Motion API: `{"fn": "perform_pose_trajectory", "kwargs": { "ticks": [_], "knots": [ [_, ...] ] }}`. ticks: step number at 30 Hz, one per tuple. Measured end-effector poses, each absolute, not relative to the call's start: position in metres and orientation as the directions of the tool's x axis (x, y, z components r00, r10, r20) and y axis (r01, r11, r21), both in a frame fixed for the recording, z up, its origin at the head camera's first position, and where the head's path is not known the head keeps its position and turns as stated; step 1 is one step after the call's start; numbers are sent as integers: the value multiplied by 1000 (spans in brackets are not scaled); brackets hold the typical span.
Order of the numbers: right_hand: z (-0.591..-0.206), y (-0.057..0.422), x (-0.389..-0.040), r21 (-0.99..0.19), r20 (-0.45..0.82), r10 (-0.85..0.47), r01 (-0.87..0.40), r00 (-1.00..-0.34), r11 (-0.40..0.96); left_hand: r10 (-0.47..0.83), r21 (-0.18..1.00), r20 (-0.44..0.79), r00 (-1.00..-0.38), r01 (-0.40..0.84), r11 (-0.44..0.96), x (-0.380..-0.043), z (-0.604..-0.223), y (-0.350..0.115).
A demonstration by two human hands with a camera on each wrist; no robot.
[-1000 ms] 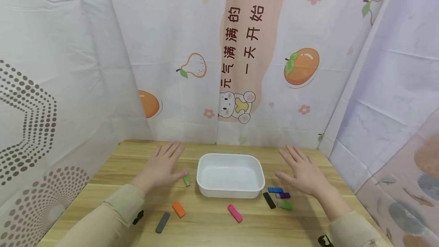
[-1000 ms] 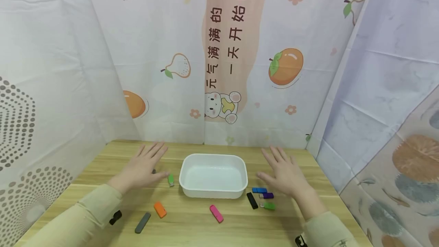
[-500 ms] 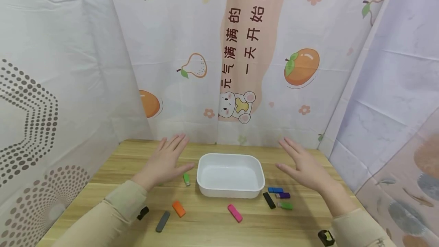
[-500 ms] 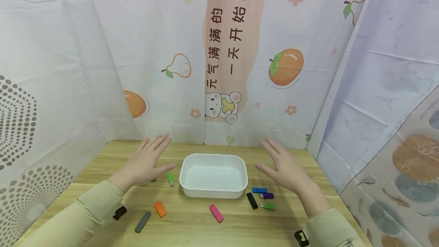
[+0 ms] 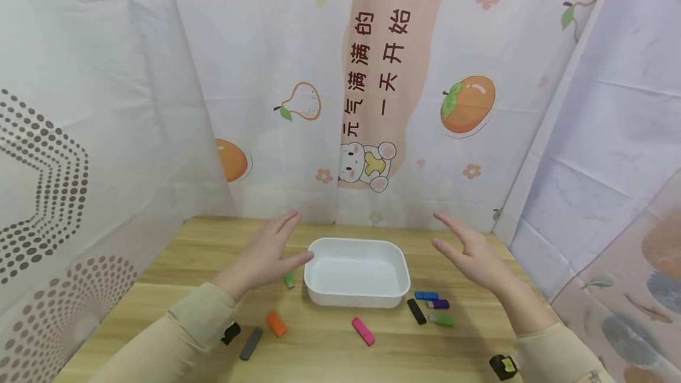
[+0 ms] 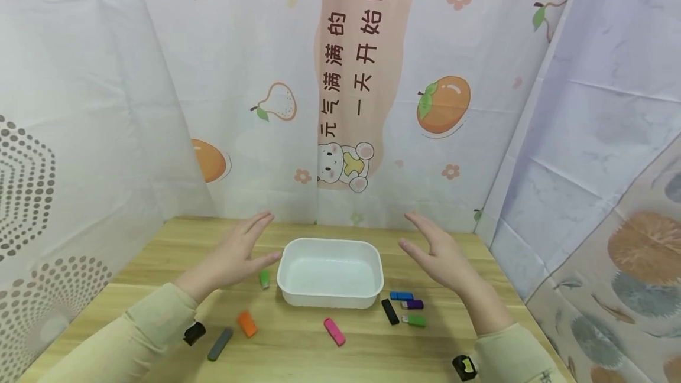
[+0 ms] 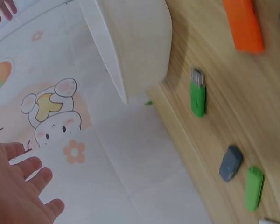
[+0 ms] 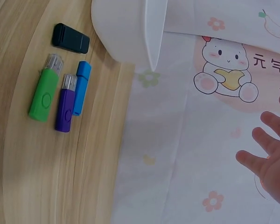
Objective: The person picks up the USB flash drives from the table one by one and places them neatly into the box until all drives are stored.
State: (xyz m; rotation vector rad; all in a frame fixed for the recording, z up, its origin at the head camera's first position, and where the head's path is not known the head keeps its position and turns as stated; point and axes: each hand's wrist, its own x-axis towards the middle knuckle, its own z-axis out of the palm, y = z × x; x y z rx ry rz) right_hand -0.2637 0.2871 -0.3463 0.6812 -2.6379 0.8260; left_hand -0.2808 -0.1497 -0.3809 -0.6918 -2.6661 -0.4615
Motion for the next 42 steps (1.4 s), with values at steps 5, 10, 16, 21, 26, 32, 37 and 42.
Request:
{"fn": "perform_pose_trajectory", "kwargs": {
  "ticks": [5,10,16,21,26,32,37,42],
  "knots": [
    [-347,288,-267,-550,397,-339,-517,-853,656,396,293,371,-840,510,808,-280,-382,-142],
    [-350,290,-272,-605,376,-346,-511,-860,611,376,346,344,-861,488,801,-279,-383,-134],
    [-357,291,-276,-648,332,-321,-462,-887,606,334,410,303,-893,439,799,-282,-391,-127],
    [-362,293,-278,-650,318,-314,-447,-895,615,307,454,259,-916,396,798,-286,-401,-122],
    [-369,297,-282,-659,300,-320,-438,-899,611,270,481,232,-934,352,803,-288,-406,-117],
    [-376,297,-283,-670,275,-298,-404,-914,622,205,491,213,-955,286,822,-292,-410,-113],
    [-379,293,-279,-690,248,-281,-373,-927,620,188,508,183,-965,256,822,-295,-414,-113],
    [-392,298,-285,-701,228,-271,-351,-935,621,149,516,142,-979,201,833,-297,-417,-115]
  ]
}}
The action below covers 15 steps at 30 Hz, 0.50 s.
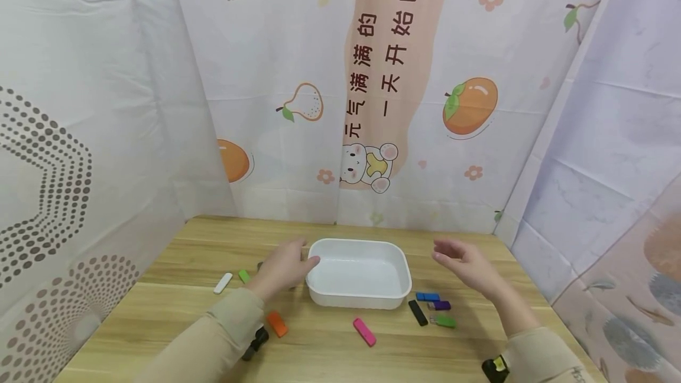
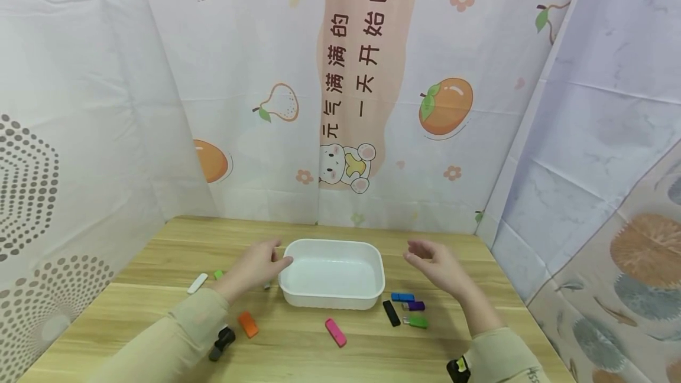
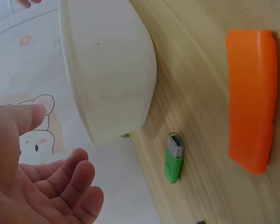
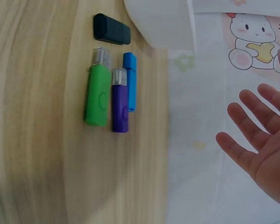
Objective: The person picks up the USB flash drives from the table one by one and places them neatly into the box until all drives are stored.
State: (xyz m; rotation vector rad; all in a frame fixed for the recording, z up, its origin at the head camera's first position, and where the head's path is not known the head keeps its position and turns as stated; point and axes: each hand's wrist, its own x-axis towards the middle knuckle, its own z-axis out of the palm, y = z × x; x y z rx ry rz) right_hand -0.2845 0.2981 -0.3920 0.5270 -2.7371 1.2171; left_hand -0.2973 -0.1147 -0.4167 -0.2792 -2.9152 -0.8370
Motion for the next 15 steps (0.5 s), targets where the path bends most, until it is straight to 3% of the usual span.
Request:
{"fn": "perform_pose_trajectory", "kwargs": {
  "ticks": [15],
  "knots": [
    [-421,305,-292,-699,175,-279,-319,-944,640,130,485,89,-987,157,860,-307,-427,-112]
  ]
}}
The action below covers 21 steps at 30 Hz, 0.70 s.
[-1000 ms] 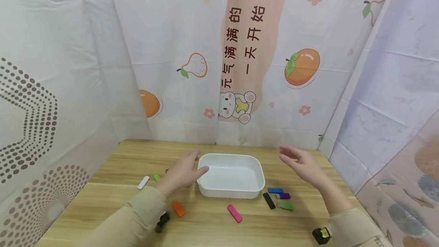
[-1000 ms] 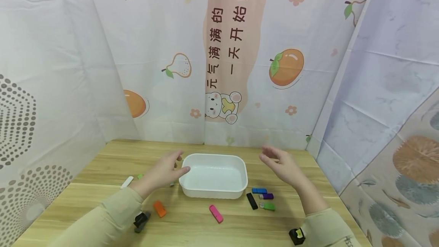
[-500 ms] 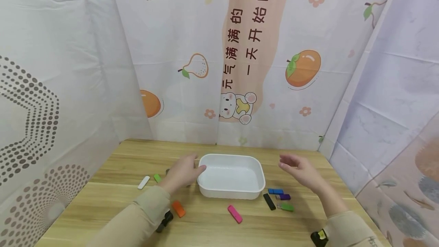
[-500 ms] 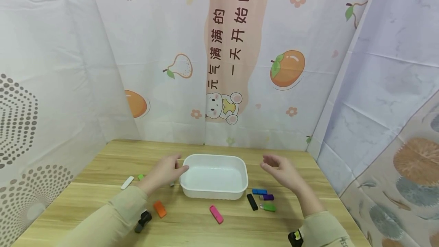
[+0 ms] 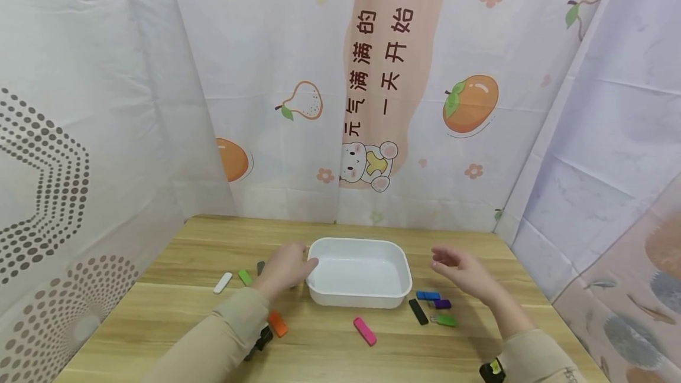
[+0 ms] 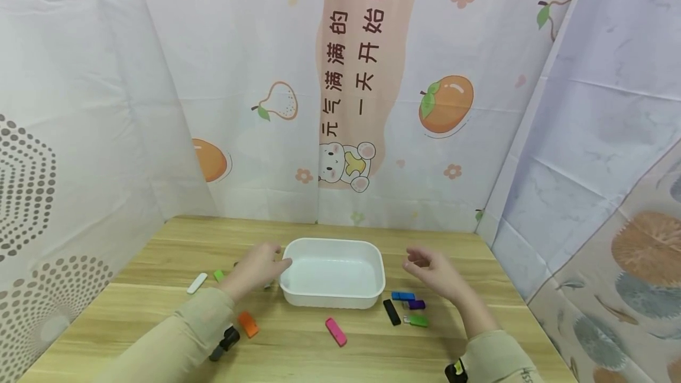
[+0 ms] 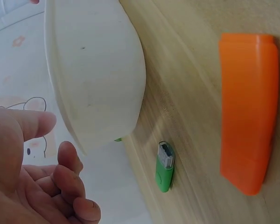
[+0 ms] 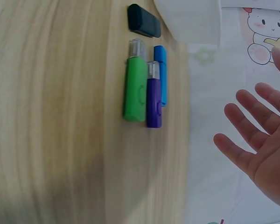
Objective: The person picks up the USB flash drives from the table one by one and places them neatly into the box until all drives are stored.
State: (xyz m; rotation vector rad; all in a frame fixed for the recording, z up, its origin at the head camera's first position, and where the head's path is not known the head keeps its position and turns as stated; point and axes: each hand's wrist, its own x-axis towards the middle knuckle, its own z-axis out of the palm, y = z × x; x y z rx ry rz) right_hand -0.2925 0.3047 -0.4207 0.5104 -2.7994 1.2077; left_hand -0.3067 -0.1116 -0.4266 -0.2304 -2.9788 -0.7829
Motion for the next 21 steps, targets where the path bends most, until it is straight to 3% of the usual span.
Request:
{"fn": "perform_pose_trajectory", "kwargs": {
  "ticks": [21],
  "knots": [
    [-441,310,-290,-696,124,-293,-293,-948,655,154,450,72,-985,170,877,-306,-431,-109]
  ]
}}
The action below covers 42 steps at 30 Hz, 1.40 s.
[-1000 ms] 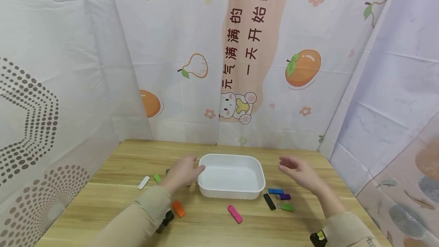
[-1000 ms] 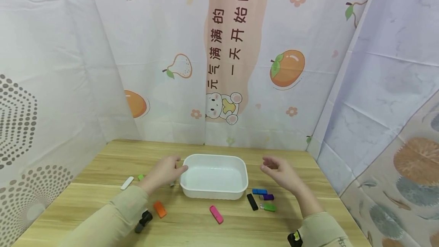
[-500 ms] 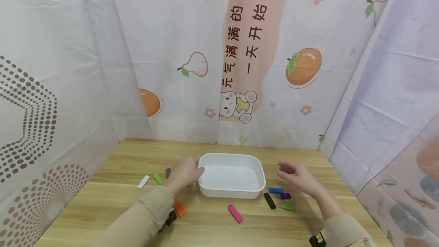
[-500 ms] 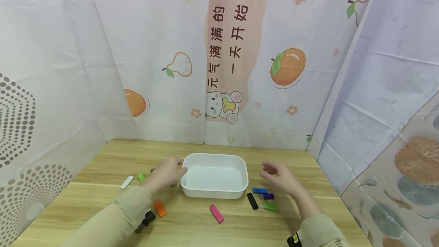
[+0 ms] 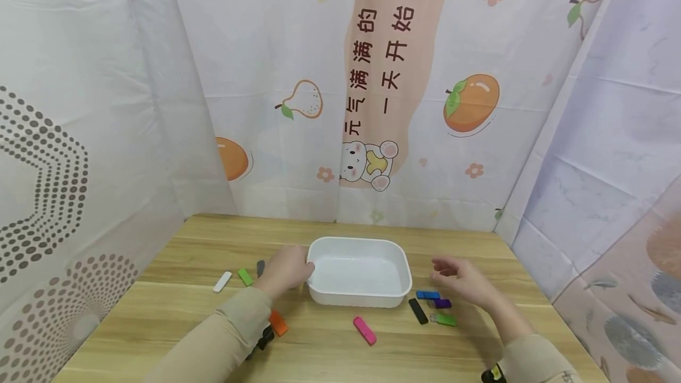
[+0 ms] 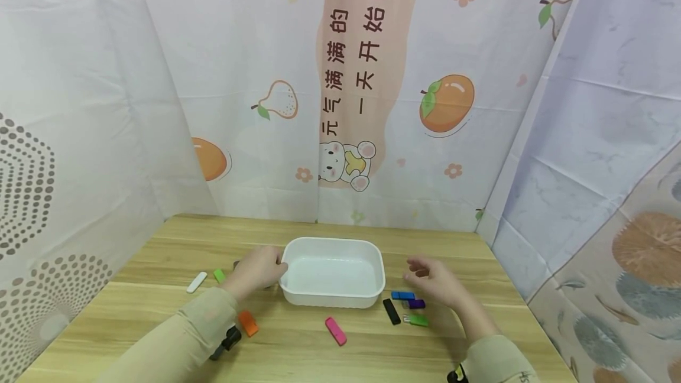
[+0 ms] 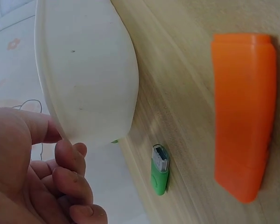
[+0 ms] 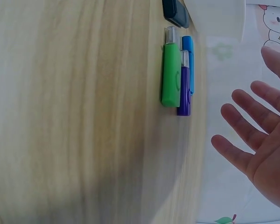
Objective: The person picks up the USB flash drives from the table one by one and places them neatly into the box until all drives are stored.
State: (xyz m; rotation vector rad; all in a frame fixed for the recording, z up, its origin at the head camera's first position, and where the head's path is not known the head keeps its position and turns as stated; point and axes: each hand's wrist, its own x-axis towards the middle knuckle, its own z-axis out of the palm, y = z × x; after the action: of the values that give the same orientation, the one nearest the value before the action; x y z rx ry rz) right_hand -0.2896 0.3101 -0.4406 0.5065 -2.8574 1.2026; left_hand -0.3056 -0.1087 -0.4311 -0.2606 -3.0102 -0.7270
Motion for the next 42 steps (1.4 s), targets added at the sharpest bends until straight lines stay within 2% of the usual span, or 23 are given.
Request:
{"fn": "perform_pose_trajectory", "kwargs": {
  "ticks": [25,35,42],
  "knots": [
    [-451,318,-289,-611,123,-362,-358,-924,706,161,439,52,-986,167,883,-304,-434,-110],
    [-454,316,-294,-548,53,-318,-293,-947,783,146,434,29,-989,144,890,-306,-435,-111],
    [-459,315,-297,-504,39,-327,-301,-944,809,149,416,39,-988,152,897,-304,-434,-111]
  ]
}}
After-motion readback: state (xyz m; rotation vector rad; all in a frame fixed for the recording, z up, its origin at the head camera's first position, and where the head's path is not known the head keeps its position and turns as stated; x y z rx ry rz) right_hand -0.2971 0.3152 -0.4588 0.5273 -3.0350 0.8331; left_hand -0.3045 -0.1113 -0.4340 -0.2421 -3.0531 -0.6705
